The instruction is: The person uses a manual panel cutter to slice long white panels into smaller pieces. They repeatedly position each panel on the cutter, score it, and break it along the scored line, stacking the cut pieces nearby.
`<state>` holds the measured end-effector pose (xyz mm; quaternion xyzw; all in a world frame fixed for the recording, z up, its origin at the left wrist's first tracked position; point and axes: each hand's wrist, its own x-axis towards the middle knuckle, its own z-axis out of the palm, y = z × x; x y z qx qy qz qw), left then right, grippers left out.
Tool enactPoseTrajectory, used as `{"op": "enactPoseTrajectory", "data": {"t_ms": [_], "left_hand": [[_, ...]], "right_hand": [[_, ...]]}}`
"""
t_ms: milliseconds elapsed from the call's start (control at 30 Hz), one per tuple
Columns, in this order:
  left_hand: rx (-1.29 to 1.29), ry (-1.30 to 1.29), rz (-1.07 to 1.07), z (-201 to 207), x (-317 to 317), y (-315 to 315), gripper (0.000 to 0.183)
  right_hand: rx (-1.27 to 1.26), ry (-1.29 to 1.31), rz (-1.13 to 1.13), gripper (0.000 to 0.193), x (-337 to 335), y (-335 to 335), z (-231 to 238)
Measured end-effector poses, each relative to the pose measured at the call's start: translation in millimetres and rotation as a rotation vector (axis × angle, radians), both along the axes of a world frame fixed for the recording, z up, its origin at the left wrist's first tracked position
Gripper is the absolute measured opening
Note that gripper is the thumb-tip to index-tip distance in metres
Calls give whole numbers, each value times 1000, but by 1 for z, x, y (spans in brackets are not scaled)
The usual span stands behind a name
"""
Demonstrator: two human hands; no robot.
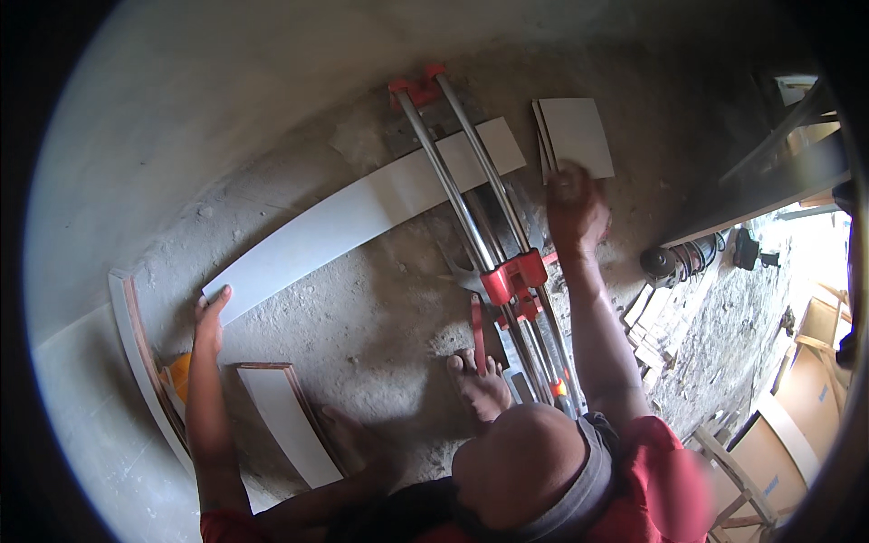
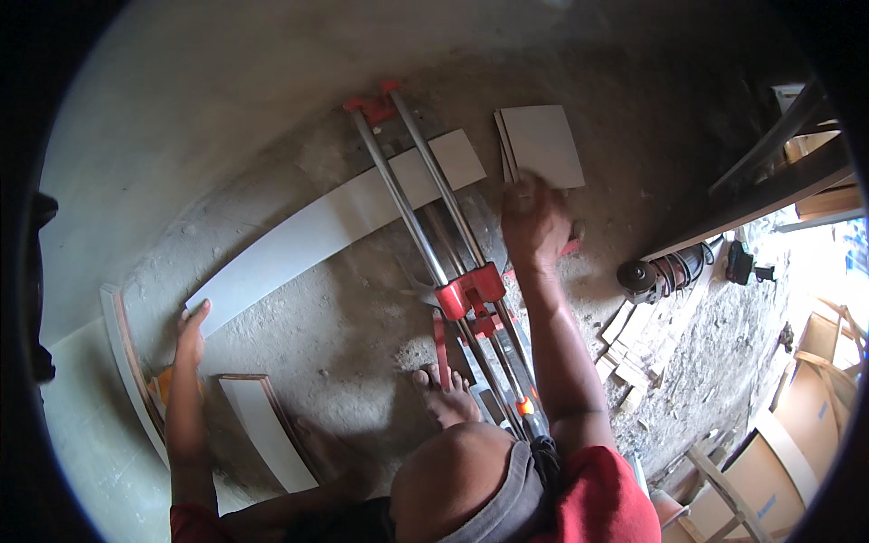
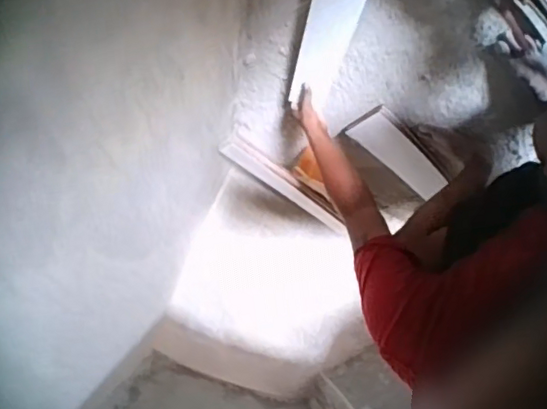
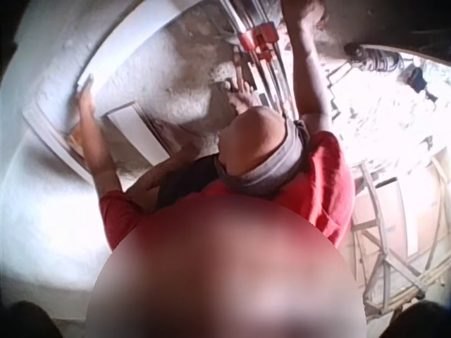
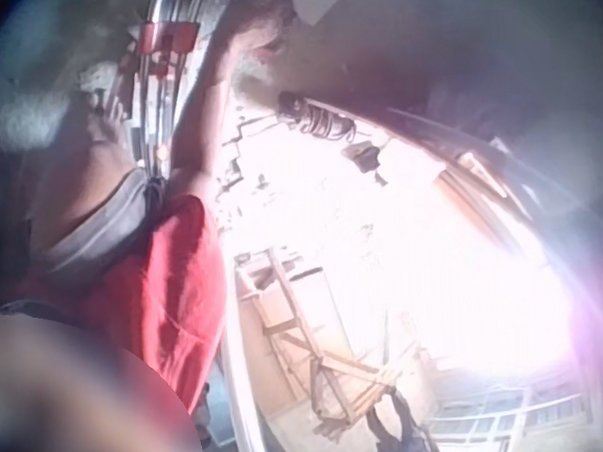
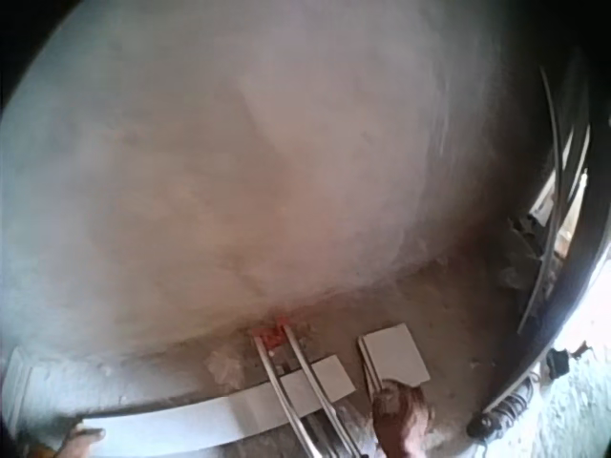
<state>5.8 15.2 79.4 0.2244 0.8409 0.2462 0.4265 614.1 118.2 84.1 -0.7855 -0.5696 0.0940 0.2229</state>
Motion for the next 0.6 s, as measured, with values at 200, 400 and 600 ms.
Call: {"op": "enactPoseTrajectory", "data": {"t_ms": [200, 400, 600], "left_hand": [[7, -57, -27, -4, 2, 1, 78], [5, -27, -4, -4, 2, -1, 77], [-32, -64, -40, -3, 5, -4, 92]], "right_hand": [[-195, -150, -192, 115, 4, 30, -3], [-336, -231, -252, 116, 5, 45, -18], [-279, -331, -169, 112, 39, 59, -34]]}}
